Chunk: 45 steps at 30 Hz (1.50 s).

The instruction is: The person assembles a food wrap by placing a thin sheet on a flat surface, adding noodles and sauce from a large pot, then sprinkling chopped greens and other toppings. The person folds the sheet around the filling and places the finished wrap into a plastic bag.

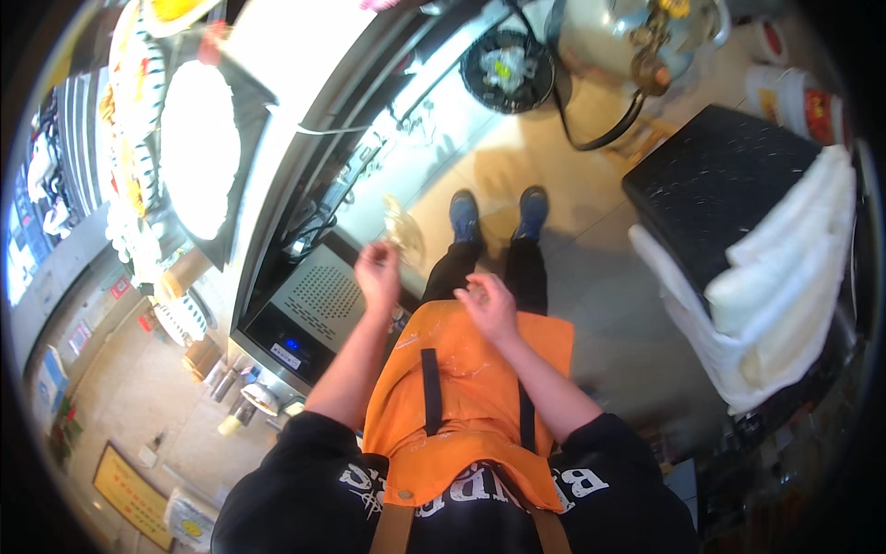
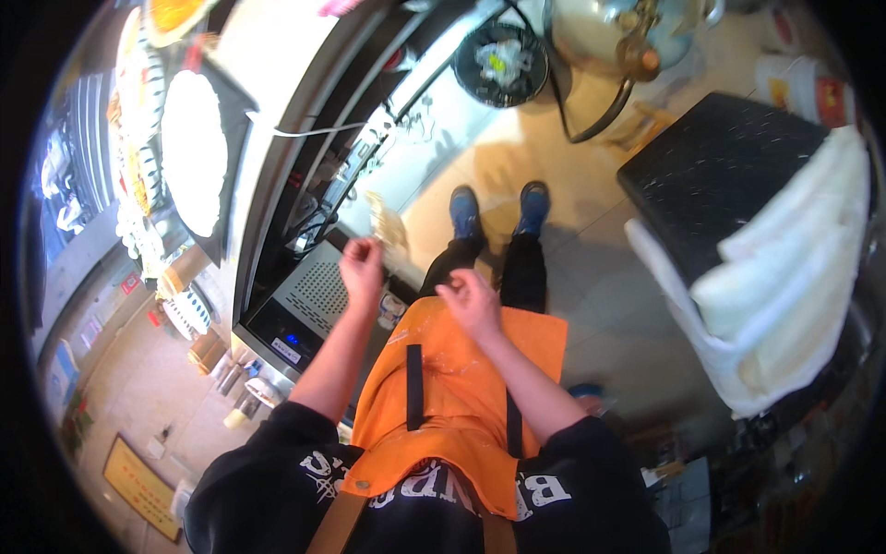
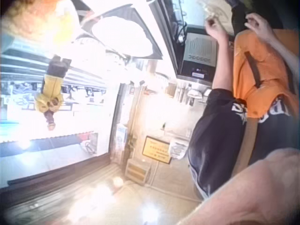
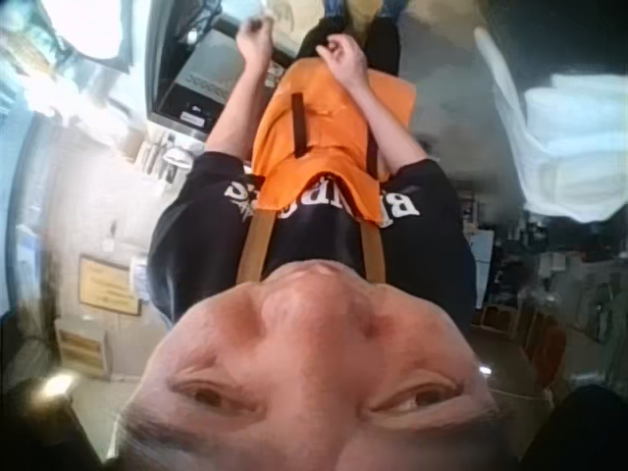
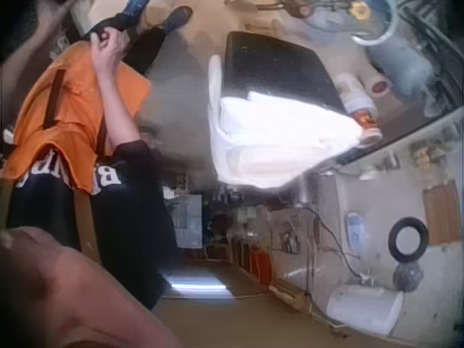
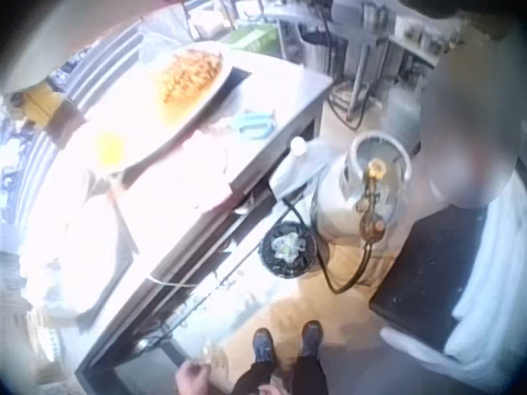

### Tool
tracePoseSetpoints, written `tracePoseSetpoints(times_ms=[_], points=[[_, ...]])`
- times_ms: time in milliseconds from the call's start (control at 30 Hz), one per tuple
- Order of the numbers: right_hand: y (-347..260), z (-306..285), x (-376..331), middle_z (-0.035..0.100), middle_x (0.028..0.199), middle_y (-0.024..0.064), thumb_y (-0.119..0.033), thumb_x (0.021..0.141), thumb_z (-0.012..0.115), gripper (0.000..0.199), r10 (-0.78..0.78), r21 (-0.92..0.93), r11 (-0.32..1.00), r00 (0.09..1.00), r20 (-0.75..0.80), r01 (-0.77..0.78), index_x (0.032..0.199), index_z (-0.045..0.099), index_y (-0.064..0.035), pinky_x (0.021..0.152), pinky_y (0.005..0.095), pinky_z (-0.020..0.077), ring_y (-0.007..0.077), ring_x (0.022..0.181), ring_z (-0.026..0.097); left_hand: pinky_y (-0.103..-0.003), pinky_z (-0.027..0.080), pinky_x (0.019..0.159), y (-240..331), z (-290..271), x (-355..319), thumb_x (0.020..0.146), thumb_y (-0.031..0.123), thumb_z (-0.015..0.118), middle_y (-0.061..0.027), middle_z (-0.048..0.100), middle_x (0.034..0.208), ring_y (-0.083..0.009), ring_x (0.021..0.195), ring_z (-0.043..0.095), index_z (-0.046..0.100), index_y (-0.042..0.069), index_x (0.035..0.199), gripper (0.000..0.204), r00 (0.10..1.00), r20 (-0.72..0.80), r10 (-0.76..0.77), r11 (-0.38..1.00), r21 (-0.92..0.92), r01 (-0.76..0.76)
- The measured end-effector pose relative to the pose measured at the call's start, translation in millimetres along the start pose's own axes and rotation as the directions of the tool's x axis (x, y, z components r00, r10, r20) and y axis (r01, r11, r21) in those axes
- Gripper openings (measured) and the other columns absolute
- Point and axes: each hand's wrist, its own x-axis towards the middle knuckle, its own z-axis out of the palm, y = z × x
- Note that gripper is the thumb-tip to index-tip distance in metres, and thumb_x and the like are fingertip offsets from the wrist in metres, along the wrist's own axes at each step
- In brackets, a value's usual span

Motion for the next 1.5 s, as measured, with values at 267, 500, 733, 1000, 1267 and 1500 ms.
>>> tracePoseSetpoints(times_ms=[267,500,733,1000,1267,1500], points=[[-186.1,11.0,6.8,0.073,0.082,0.0141,-0.017,0.089,0.079,0.018,-0.185,-0.387,0.911,0.979,-0.081,0.14,0.094,0.067,-0.0038,0.072,0.0426,0.0567,0.0325,0.078,0.073,-0.027,0.052,0.074,154.8,-46.6,-63.2,0.092,0.001,0.078,-0.0036,0.068,0.091,-0.0135,0.08,0.062,0.068,0.001,0.098,0.012,0.97,0.022,0.243,0.932,-0.284,-0.227],[-324.1,37.4,-2.1,0.074,0.092,0.0112,-0.017,0.092,0.07,0.008,-0.524,-0.604,0.65,0.848,0.083,0.461,0.091,0.067,-0.0097,0.077,0.0526,0.0552,0.0392,0.087,0.071,-0.036,0.056,0.08,237.3,-149.2,-107.5,0.094,-0.005,0.066,-0.017,0.068,0.097,-0.0287,0.089,0.069,0.071,-0.001,0.104,0.012,0.731,-0.165,0.662,0.695,-0.229,-0.682],[-402.8,87.6,-21.1,0.068,0.091,0.0111,-0.016,0.092,0.071,0.01,-0.736,-0.675,0.38,0.649,0.193,0.633,0.089,0.065,-0.0088,0.072,0.0488,0.0558,0.0368,0.084,0.07,-0.039,0.054,0.101,260.7,-158.9,-7.5,0.115,0.031,0.049,-0.0154,0.07,0.131,-0.0279,0.115,0.069,0.064,-0.001,0.134,0.04,0.912,0.324,0.252,0.462,-0.868,0.181],[-432.5,107.0,10.9,0.071,0.092,0.0118,-0.016,0.091,0.074,0.011,-0.731,-0.547,0.443,0.639,0.237,0.71,0.094,0.068,-0.008,0.071,0.0461,0.0562,0.0357,0.083,0.071,-0.047,0.035,0.125,291.6,-201.0,43.6,0.111,0.068,0.024,-0.0158,0.043,0.166,-0.0311,0.146,0.047,0.029,0.002,0.166,0.087,0.659,0.491,0.57,0.118,-0.842,0.526],[-488.4,130.3,79.0,0.068,0.087,0.0166,-0.006,0.088,0.076,0.013,-0.628,-0.116,0.608,0.566,0.534,0.785,0.089,0.063,-0.0025,0.068,0.0452,0.0539,0.0384,0.079,0.069,-0.054,0.03,0.129,331.6,-248.4,77.8,0.11,0.07,0.021,-0.0142,0.028,0.175,-0.0432,0.155,0.037,0.02,0.01,0.171,0.086,0.74,0.284,0.609,-0.154,-0.873,0.462],[-529.7,139.2,129.6,0.069,0.088,0.0146,-0.006,0.091,0.075,0.008,-0.608,-0.118,0.512,0.456,0.65,0.851,0.095,0.068,-0.0037,0.068,0.0392,0.0559,0.0317,0.077,0.072,-0.053,0.032,0.128,359.1,-255.9,112.9,0.114,0.061,0.025,-0.0172,0.034,0.172,-0.0421,0.152,0.041,0.025,0.005,0.169,0.079,0.872,0.272,0.407,-0.141,-0.925,0.354]])
